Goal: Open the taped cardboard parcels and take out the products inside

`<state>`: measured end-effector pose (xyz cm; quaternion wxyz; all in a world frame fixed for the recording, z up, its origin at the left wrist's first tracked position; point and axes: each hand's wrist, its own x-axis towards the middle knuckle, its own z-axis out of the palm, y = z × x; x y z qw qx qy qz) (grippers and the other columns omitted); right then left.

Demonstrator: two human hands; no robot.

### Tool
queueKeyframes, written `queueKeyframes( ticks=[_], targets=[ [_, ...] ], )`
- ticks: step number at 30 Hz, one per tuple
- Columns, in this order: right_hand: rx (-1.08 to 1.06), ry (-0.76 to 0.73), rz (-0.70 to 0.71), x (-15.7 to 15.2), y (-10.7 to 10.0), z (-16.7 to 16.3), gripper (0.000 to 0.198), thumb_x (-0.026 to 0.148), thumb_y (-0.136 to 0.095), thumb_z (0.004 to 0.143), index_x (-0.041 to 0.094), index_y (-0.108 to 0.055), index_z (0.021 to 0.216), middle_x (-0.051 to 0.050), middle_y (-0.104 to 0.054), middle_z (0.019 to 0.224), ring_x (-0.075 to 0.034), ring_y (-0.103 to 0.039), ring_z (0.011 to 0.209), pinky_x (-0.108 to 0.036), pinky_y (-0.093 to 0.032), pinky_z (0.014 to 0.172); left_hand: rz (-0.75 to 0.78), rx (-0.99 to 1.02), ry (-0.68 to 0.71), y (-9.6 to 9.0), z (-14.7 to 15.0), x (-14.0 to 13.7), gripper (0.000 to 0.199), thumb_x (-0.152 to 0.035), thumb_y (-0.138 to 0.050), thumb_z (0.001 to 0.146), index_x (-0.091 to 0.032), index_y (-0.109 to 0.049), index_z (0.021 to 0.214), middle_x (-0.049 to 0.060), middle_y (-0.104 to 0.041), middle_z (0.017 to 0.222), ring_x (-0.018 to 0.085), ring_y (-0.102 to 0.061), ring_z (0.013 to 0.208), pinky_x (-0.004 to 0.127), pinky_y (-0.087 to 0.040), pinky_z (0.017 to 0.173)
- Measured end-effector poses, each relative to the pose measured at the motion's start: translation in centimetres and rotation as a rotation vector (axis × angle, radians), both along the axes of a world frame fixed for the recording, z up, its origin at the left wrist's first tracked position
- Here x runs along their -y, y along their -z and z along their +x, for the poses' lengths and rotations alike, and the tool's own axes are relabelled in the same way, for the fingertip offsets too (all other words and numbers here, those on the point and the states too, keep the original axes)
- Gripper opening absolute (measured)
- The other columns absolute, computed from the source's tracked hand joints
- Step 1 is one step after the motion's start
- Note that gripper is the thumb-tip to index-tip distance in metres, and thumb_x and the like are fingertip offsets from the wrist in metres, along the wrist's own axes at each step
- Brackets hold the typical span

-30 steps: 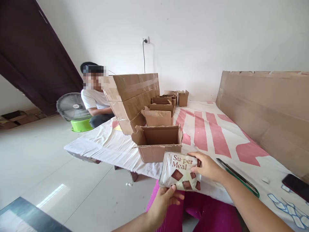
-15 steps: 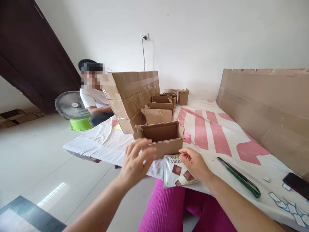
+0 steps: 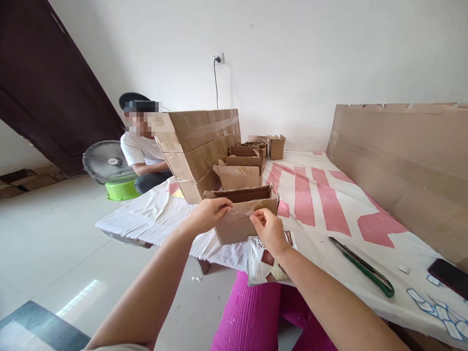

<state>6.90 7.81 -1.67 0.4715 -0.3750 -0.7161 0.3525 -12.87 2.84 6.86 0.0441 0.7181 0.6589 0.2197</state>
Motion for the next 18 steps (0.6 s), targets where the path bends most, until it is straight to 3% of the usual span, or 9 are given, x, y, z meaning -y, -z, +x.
queueKeyframes(
  ticks=[2,4,8,12,15,18],
  targets=[
    [0.118,0.038,0.232,-0.2,-0.2,0.3,0.014,0.029,-0.053,0.088,0.021,-0.060,0.096,-0.006,-0.071,0.087,-0.020,-0.067,0.075,-0.035,-0.055,0.069,0.001,0.010,-0.003,0.0,0.1,0.1,0.027,-0.026,-0.046,0.088,-0.023,-0.071,0.099,0.001,-0.074,0.089,0.019,-0.065,0.076,0.027,-0.047,0.071],
    [0.253,0.062,0.488,-0.4,-0.3,0.6,0.020,0.019,-0.047,0.090,0.021,-0.060,0.105,-0.007,-0.070,0.091,-0.022,-0.067,0.084,-0.037,-0.054,0.076,-0.001,0.015,0.003,0.1,0.1,0.0,0.028,-0.026,-0.046,0.088,-0.024,-0.071,0.099,0.001,-0.074,0.089,0.019,-0.065,0.077,0.027,-0.048,0.073],
    [0.493,0.142,0.840,-0.9,-0.8,1.0,0.027,0.018,-0.043,0.094,0.019,-0.057,0.116,-0.007,-0.066,0.080,-0.022,-0.061,0.075,-0.035,-0.049,0.066,-0.004,0.017,0.018,0.0,0.1,-0.1,0.027,-0.024,-0.047,0.087,-0.023,-0.071,0.099,0.001,-0.074,0.090,0.019,-0.065,0.079,0.026,-0.048,0.073],
    [0.631,0.221,1.038,-1.3,-2.5,1.0,0.025,0.016,-0.044,0.095,0.023,-0.065,0.108,-0.006,-0.062,0.078,-0.020,-0.056,0.075,-0.034,-0.044,0.067,-0.005,0.016,0.015,0.1,0.1,-0.2,0.027,-0.024,-0.048,0.087,-0.024,-0.071,0.099,0.002,-0.074,0.090,0.019,-0.065,0.079,0.027,-0.048,0.072],
    [0.645,0.078,1.157,-1.7,-4.1,1.0,0.025,0.012,-0.046,0.094,0.024,-0.067,0.090,-0.007,-0.066,0.095,-0.022,-0.056,0.095,-0.039,-0.044,0.085,-0.006,0.017,0.018,0.2,0.1,-0.2,0.027,-0.023,-0.048,0.087,-0.024,-0.071,0.100,0.001,-0.074,0.092,0.019,-0.065,0.081,0.027,-0.048,0.073],
    [0.582,-0.012,1.109,-2.1,-5.0,0.8,0.024,0.010,-0.045,0.092,0.021,-0.066,0.087,-0.008,-0.064,0.113,-0.023,-0.055,0.110,-0.042,-0.042,0.095,-0.012,0.021,0.030,0.2,0.1,-0.1,0.027,-0.023,-0.048,0.087,-0.024,-0.072,0.100,0.001,-0.074,0.095,0.019,-0.065,0.083,0.027,-0.047,0.074]
  ],
)
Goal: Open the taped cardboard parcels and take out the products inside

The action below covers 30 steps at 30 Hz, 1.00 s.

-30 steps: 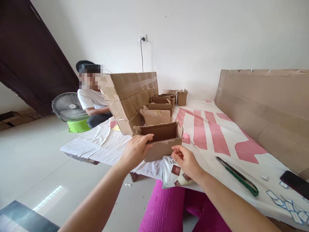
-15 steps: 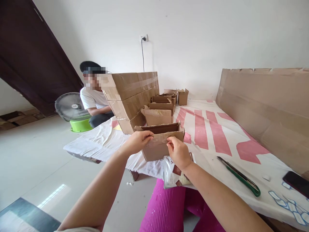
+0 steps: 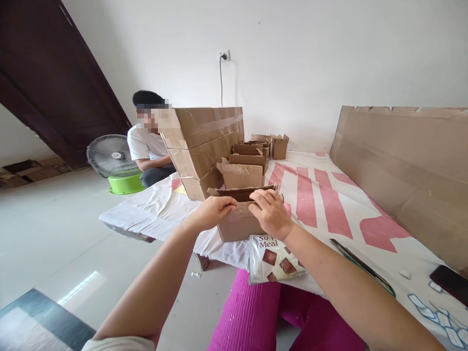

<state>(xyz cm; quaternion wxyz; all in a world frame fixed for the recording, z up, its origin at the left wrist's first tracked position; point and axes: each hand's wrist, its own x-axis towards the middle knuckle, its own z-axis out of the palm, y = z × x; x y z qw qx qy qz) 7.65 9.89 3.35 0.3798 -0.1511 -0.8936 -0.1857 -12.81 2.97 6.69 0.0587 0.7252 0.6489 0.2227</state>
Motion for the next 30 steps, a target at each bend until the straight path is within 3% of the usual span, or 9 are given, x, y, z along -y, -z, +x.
queueKeyframes(
  ticks=[5,15,18,21,23,26,30],
  targets=[
    [-0.204,-0.018,-0.351,-0.1,-0.2,-0.5,0.019,0.013,-0.047,0.089,0.021,-0.062,0.080,-0.007,-0.066,0.105,-0.019,-0.064,0.090,-0.034,-0.052,0.078,0.002,0.029,0.014,0.0,0.0,0.2,0.026,-0.023,-0.048,0.088,-0.024,-0.071,0.100,0.001,-0.075,0.095,0.019,-0.065,0.083,0.027,-0.047,0.074],
    [-0.566,-0.090,-0.737,-0.7,-1.1,-0.5,0.007,0.025,-0.059,0.080,0.022,-0.058,0.074,-0.005,-0.067,0.090,-0.020,-0.063,0.087,-0.036,-0.053,0.077,-0.013,0.018,0.045,-0.3,0.2,0.1,0.029,-0.023,-0.045,0.088,-0.023,-0.071,0.102,0.001,-0.075,0.098,0.019,-0.066,0.084,0.027,-0.048,0.075],
    [-0.679,-0.144,-0.942,-0.9,-1.7,-0.1,0.014,0.035,-0.061,0.081,0.022,-0.057,0.077,-0.005,-0.069,0.092,-0.019,-0.065,0.086,-0.037,-0.056,0.077,-0.021,0.016,0.044,-0.1,0.0,-0.1,0.029,-0.024,-0.045,0.088,-0.023,-0.071,0.101,0.002,-0.075,0.098,0.020,-0.066,0.084,0.028,-0.048,0.075],
    [-0.927,-0.187,-1.136,-1.9,-2.7,1.1,0.020,0.041,-0.058,0.084,0.023,-0.051,0.082,-0.002,-0.067,0.089,-0.018,-0.067,0.085,-0.036,-0.058,0.071,-0.017,0.027,0.025,0.2,-0.5,-0.4,0.029,-0.024,-0.045,0.088,-0.023,-0.071,0.100,0.002,-0.075,0.098,0.021,-0.066,0.085,0.028,-0.048,0.074],
    [-1.052,-0.155,-1.114,-2.6,-3.3,2.1,0.016,0.035,-0.059,0.082,0.023,-0.048,0.083,-0.002,-0.067,0.093,-0.017,-0.067,0.089,-0.035,-0.057,0.074,-0.015,0.030,0.012,0.4,-0.8,-0.7,0.029,-0.024,-0.045,0.088,-0.023,-0.071,0.100,0.002,-0.075,0.099,0.021,-0.066,0.086,0.028,-0.048,0.074],
    [-1.035,-0.129,-0.993,-2.8,-3.2,3.5,0.020,0.019,-0.059,0.073,0.024,-0.048,0.089,-0.001,-0.066,0.103,-0.016,-0.066,0.094,-0.035,-0.054,0.080,-0.017,0.031,0.003,0.6,-1.0,-1.5,0.028,-0.024,-0.046,0.088,-0.022,-0.071,0.101,0.003,-0.075,0.101,0.022,-0.066,0.089,0.030,-0.048,0.078],
    [-0.775,-0.009,-0.880,-1.1,-1.7,4.6,0.016,0.012,-0.046,0.071,0.022,-0.055,0.079,0.001,-0.064,0.076,-0.015,-0.062,0.075,-0.032,-0.051,0.074,-0.019,0.047,0.003,0.8,-1.1,-2.6,0.027,-0.025,-0.049,0.086,-0.022,-0.071,0.102,0.004,-0.073,0.108,0.023,-0.065,0.098,0.030,-0.047,0.087]
  ],
)
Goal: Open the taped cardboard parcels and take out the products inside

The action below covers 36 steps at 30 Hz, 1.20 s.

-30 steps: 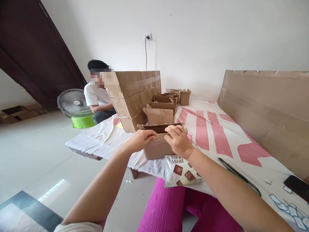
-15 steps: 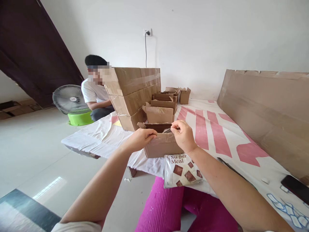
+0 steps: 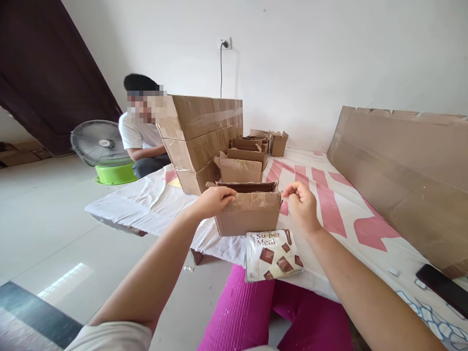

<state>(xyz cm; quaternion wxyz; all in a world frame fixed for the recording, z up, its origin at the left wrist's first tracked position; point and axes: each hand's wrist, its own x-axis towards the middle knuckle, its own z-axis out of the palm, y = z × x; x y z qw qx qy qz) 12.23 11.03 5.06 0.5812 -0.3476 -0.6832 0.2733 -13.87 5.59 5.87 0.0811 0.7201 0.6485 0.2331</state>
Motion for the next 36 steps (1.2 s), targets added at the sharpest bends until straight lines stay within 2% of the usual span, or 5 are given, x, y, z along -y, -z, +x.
queueKeyframes(
  ticks=[8,14,19,29,36],
  targets=[
    [0.446,-0.038,0.167,1.0,2.7,0.5,0.018,0.019,-0.043,0.088,0.022,-0.060,0.084,-0.002,-0.065,0.080,-0.017,-0.061,0.073,-0.031,-0.049,0.067,-0.053,0.074,-0.066,0.7,-0.7,-1.1,0.023,-0.032,-0.057,0.084,-0.022,-0.071,0.100,0.003,-0.075,0.100,0.022,-0.067,0.091,0.029,-0.050,0.081],
    [0.635,0.073,0.605,0.3,3.5,0.2,0.029,0.003,-0.044,0.084,0.019,-0.066,0.094,-0.009,-0.067,0.097,-0.022,-0.062,0.091,-0.037,-0.051,0.082,-0.061,0.097,-0.087,0.6,-0.6,-0.8,0.024,-0.033,-0.058,0.084,-0.024,-0.072,0.101,0.002,-0.074,0.103,0.022,-0.067,0.093,0.028,-0.050,0.081],
    [0.785,0.156,0.827,-0.4,3.2,-0.3,0.028,0.000,-0.045,0.087,0.017,-0.067,0.091,-0.006,-0.071,0.091,-0.021,-0.060,0.084,-0.035,-0.048,0.076,-0.063,0.102,-0.080,0.6,-0.5,-0.6,0.024,-0.033,-0.057,0.085,-0.025,-0.072,0.102,0.001,-0.074,0.104,0.022,-0.066,0.095,0.028,-0.049,0.083],
    [1.049,0.229,1.018,-1.1,2.3,-2.2,0.021,0.008,-0.051,0.091,0.017,-0.069,0.096,-0.007,-0.070,0.091,-0.022,-0.055,0.082,-0.036,-0.039,0.073,-0.052,0.137,-0.053,0.5,-0.4,-0.2,0.024,-0.031,-0.056,0.085,-0.025,-0.072,0.101,0.000,-0.074,0.105,0.021,-0.066,0.096,0.029,-0.048,0.084],
    [1.038,0.034,0.836,-1.8,1.7,-2.3,0.024,0.008,-0.047,0.088,0.020,-0.068,0.088,-0.008,-0.071,0.103,-0.023,-0.061,0.097,-0.037,-0.045,0.084,-0.026,0.160,-0.013,1.1,-1.0,-0.4,0.024,-0.033,-0.056,0.084,-0.026,-0.073,0.100,-0.001,-0.075,0.102,0.021,-0.067,0.092,0.028,-0.049,0.084]
  ],
)
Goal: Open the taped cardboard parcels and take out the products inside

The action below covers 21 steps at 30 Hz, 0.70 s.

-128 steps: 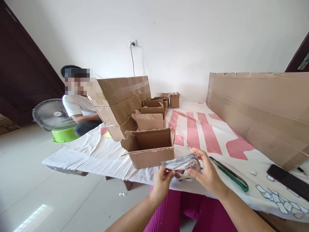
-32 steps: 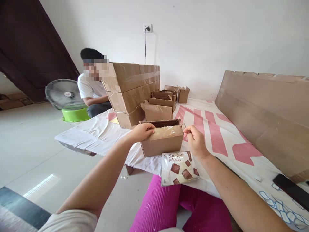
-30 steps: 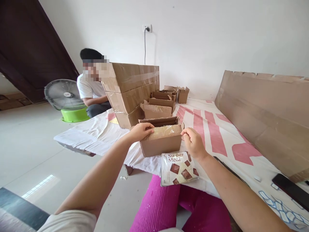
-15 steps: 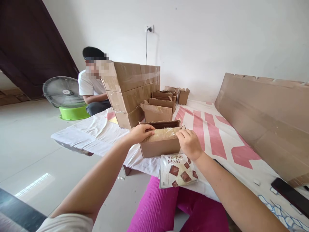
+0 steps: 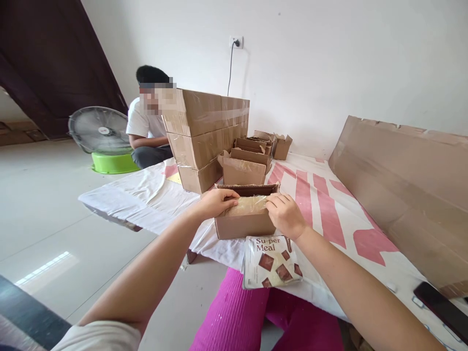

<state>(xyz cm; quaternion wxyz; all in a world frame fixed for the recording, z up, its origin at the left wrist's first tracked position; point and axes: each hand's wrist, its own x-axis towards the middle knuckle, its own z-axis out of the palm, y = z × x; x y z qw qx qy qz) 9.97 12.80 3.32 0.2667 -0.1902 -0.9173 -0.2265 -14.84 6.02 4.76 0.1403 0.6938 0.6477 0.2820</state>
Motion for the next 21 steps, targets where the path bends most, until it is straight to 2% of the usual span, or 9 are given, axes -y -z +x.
queueKeyframes(
  ticks=[3,6,11,14,17,21],
  targets=[
    [0.006,0.062,-0.112,0.1,-0.2,-0.3,0.022,0.008,-0.047,0.085,0.018,-0.066,0.087,-0.008,-0.072,0.090,-0.021,-0.064,0.081,-0.033,-0.045,0.071,0.007,-0.004,0.024,0.2,0.1,-0.1,0.023,-0.031,-0.058,0.083,-0.026,-0.073,0.099,0.000,-0.075,0.101,0.021,-0.067,0.093,0.028,-0.049,0.085],
    [0.040,0.155,-0.117,0.5,-0.3,-0.8,0.018,0.010,-0.047,0.085,0.018,-0.064,0.085,-0.007,-0.071,0.080,-0.019,-0.063,0.072,-0.030,-0.040,0.060,0.010,-0.015,0.033,0.3,0.3,-0.1,0.022,-0.030,-0.058,0.082,-0.026,-0.074,0.098,0.001,-0.075,0.103,0.022,-0.067,0.095,0.029,-0.048,0.086],
    [0.016,0.246,-0.100,0.8,-0.3,-1.7,0.017,0.013,-0.046,0.084,0.017,-0.062,0.084,-0.007,-0.070,0.076,-0.019,-0.062,0.066,-0.029,-0.034,0.056,0.013,-0.024,0.044,0.4,0.3,-0.1,0.022,-0.030,-0.059,0.083,-0.026,-0.074,0.098,0.001,-0.075,0.103,0.023,-0.067,0.096,0.030,-0.048,0.086],
    [-0.058,0.290,-0.150,0.4,-0.3,-1.9,0.016,0.015,-0.046,0.084,0.018,-0.061,0.085,-0.007,-0.069,0.073,-0.020,-0.061,0.061,-0.029,-0.033,0.054,0.020,-0.021,0.055,0.4,0.4,0.0,0.022,-0.030,-0.058,0.083,-0.026,-0.073,0.099,0.001,-0.075,0.104,0.022,-0.067,0.096,0.030,-0.047,0.086],
    [-0.246,0.354,-0.286,-0.2,-0.6,-1.7,0.012,0.018,-0.046,0.083,0.020,-0.059,0.084,-0.006,-0.068,0.070,-0.020,-0.060,0.057,-0.029,-0.034,0.053,0.028,-0.003,0.073,0.3,0.5,0.1,0.023,-0.031,-0.058,0.084,-0.026,-0.073,0.101,0.000,-0.075,0.105,0.021,-0.067,0.096,0.029,-0.047,0.086],
    [-0.518,0.312,-0.676,-0.7,-1.1,-1.6,0.005,0.020,-0.047,0.080,0.022,-0.052,0.080,-0.001,-0.066,0.067,-0.016,-0.064,0.053,-0.026,-0.042,0.051,0.052,0.077,0.098,0.5,0.4,0.2,0.024,-0.033,-0.057,0.083,-0.025,-0.072,0.101,0.001,-0.074,0.106,0.021,-0.066,0.096,0.029,-0.048,0.086]
  ],
)
